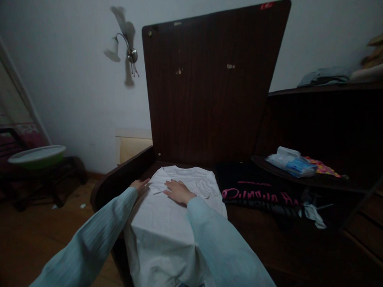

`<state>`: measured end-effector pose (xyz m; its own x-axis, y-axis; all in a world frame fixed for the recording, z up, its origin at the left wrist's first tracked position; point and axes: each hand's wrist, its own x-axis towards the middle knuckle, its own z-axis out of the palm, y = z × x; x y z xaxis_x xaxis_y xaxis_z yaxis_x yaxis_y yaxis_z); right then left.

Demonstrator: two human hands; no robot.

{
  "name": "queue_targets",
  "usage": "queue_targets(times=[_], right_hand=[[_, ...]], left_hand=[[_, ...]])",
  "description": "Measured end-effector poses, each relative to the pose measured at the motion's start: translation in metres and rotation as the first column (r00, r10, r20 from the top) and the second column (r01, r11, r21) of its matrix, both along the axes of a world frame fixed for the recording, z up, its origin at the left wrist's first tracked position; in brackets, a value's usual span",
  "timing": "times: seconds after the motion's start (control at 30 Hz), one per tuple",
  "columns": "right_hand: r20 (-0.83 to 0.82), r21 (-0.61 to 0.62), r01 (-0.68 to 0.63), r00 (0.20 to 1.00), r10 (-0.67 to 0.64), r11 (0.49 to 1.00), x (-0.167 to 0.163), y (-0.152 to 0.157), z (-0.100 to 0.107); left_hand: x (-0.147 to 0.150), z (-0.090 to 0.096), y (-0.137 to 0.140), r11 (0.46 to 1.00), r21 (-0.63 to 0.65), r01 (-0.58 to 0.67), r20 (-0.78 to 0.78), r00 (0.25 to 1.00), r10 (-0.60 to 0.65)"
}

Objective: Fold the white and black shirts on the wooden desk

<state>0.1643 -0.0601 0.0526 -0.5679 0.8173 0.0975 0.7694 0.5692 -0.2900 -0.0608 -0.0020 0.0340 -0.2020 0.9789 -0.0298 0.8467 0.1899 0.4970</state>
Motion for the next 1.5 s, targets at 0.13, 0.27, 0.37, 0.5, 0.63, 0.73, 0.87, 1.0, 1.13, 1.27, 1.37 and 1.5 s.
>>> queue_targets(times=[0.13, 0.27, 0.37, 0.5, 0.63, 0.73, 0.87, 1.0, 1.13, 1.27, 1.37, 1.5], right_hand=[[0.029, -0.018, -0.037, 0.999, 0.037, 0.999, -0.009, -0.001, -0.016], [0.003, 0.0, -0.007, 1.0, 0.007, 1.0, 0.005, -0.005, -0.031], [-0.022, 0.004, 0.059, 0.998, -0.059, 0.998, 0.023, -0.011, -0.033], [-0.076, 0.053, 0.14, 0.988, -0.136, 0.989, 0.055, -0.03, -0.026], [-0.179, 0.099, 0.257, 0.955, -0.237, 0.961, 0.1, -0.07, -0.028], [-0.201, 0.096, 0.425, 0.894, -0.4, 0.9, 0.138, -0.103, -0.036], [-0.183, -0.022, 0.667, 0.729, -0.659, 0.745, 0.174, -0.123, -0.041], [-0.149, -0.141, 0.684, 0.7, -0.699, 0.715, 0.175, -0.116, -0.035], [-0.237, -0.177, 0.626, 0.722, -0.65, 0.76, 0.171, -0.105, -0.039], [-0.497, -0.266, 0.561, 0.617, -0.61, 0.784, 0.181, -0.101, -0.048], [-0.652, -0.376, 0.48, 0.47, -0.594, 0.793, 0.185, -0.101, -0.051], [-0.68, -0.486, 0.484, 0.314, -0.663, 0.728, 0.176, -0.094, -0.054]], left_hand=[[0.003, -0.004, -0.001, 1.0, 0.001, 0.026, -0.031, 0.999, -0.026], [-0.001, -0.007, -0.005, 0.997, 0.049, 0.067, -0.049, 0.997, -0.065], [-0.007, -0.008, -0.01, 0.989, 0.071, 0.13, -0.031, 0.991, -0.128], [-0.016, -0.004, -0.02, 0.985, 0.093, 0.147, 0.019, 0.989, -0.149], [-0.029, -0.002, -0.041, 0.991, 0.04, 0.126, -0.1, 0.987, -0.122], [-0.04, -0.005, -0.063, 0.985, 0.014, 0.171, -0.165, 0.972, -0.167], [-0.047, -0.006, -0.085, 0.973, -0.006, 0.23, -0.161, 0.96, -0.228], [-0.044, -0.002, -0.09, 0.973, 0.016, 0.232, -0.118, 0.966, -0.229], [-0.046, -0.003, -0.089, 0.976, 0.048, 0.213, -0.063, 0.976, -0.21], [-0.055, -0.005, -0.086, 0.977, 0.079, 0.197, 0.019, 0.98, -0.199], [-0.059, -0.005, -0.083, 0.979, 0.095, 0.178, 0.048, 0.982, -0.184], [-0.054, -0.002, -0.084, 0.98, 0.082, 0.18, 0.034, 0.982, -0.183]])
